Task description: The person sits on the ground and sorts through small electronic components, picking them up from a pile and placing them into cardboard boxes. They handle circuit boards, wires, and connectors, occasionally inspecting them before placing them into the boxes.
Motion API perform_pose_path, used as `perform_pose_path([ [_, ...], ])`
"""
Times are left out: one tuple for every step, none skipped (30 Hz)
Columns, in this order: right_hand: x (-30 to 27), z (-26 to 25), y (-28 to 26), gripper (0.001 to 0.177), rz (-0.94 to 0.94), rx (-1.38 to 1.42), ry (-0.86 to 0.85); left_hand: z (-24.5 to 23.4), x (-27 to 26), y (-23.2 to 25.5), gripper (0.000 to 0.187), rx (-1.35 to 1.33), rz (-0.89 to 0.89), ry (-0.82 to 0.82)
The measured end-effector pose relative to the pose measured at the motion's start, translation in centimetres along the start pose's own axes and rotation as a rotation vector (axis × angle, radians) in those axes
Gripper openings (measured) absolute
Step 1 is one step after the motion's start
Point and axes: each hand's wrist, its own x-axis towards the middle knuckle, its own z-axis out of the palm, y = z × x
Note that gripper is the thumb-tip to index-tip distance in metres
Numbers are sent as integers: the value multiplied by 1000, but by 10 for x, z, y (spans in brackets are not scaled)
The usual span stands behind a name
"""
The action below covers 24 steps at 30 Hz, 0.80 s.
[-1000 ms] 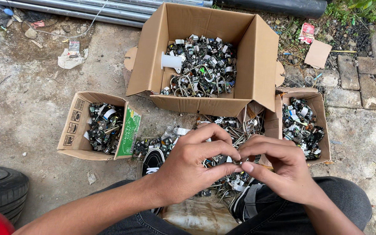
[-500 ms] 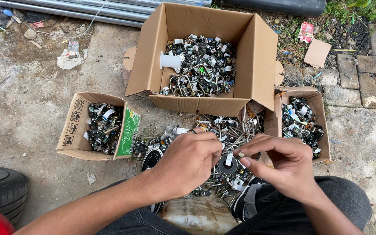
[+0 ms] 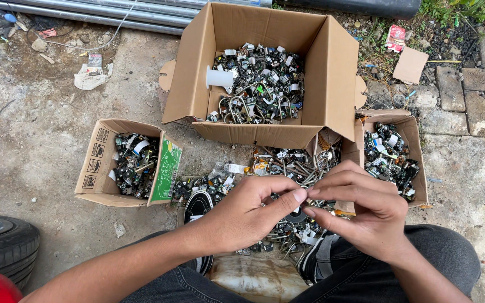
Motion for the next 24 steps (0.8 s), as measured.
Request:
perform_pose_path([
  [0, 0, 0, 25, 1, 0, 0, 1, 0, -3, 36, 0, -1, 0],
  [1, 0, 1, 23, -17, -28, 4, 3, 1, -6, 31, -70, -31, -7],
  [2, 0, 1, 21, -35, -56, 8, 4, 1, -9, 26, -139, -62, -14],
  [1, -1, 1, 21, -35, -56, 9, 4, 1, -9, 26, -138, -62, -15],
  [0, -1, 1, 20, -24, -54, 12, 4, 2, -8, 23, -175, -55, -3],
  [0, -1, 2, 20, -15, -52, 13, 4, 2, -8, 21, -213, -47, 11],
  [0, -1, 1, 20, -15, -52, 13, 4, 2, -8, 21, -213, -46, 11],
  [0, -1, 1, 20, -22, -48, 17, 5, 2, -8, 17, -199, -41, 37],
  [0, -1, 0, 20, -28, -45, 21, 5, 3, -8, 14, -184, -35, 63],
  [0, -1, 0, 20, -28, -44, 21, 5, 2, -6, 14, -184, -35, 63],
  [0, -1, -1, 20, -25, -43, 13, 5, 1, -4, 13, -184, -32, 73],
  [0, 0, -1, 20, -22, -43, 5, 4, 1, -3, 12, -184, -29, 80],
  [-1, 0, 0, 20, -22, -43, 7, 4, 1, -4, 12, -184, -28, 79],
  [-2, 0, 1, 21, -21, -39, 10, 5, 1, -4, 11, -183, -20, 87],
  [-3, 0, 2, 21, -20, -35, 13, 5, 1, -5, 11, -182, -11, 96],
  [-2, 0, 2, 21, -21, -36, 13, 5, 1, -5, 11, -182, -11, 96],
  [-1, 1, 1, 19, -28, -36, 24, 5, 1, -5, 11, -230, 2, 87],
  [0, 1, 0, 18, -35, -35, 35, 5, 1, -6, 12, -277, 15, 79],
  [0, 1, 1, 18, -36, -35, 35, 6, 1, -7, 12, -276, 16, 80],
  [1, 2, 1, 18, -39, -46, 46, 6, 1, -8, 10, -297, 17, 81],
  [1, 2, 1, 19, -42, -57, 57, 7, 1, -9, 10, -318, 17, 83],
  [0, 3, 2, 19, -42, -57, 57, 7, 1, -10, 10, -318, 17, 82],
  [0, 3, 2, 16, -50, -57, 56, 8, 1, -10, 10, -313, 11, 93],
  [-1, 3, 3, 14, -57, -56, 56, 8, 1, -11, 10, -307, 5, 102],
])
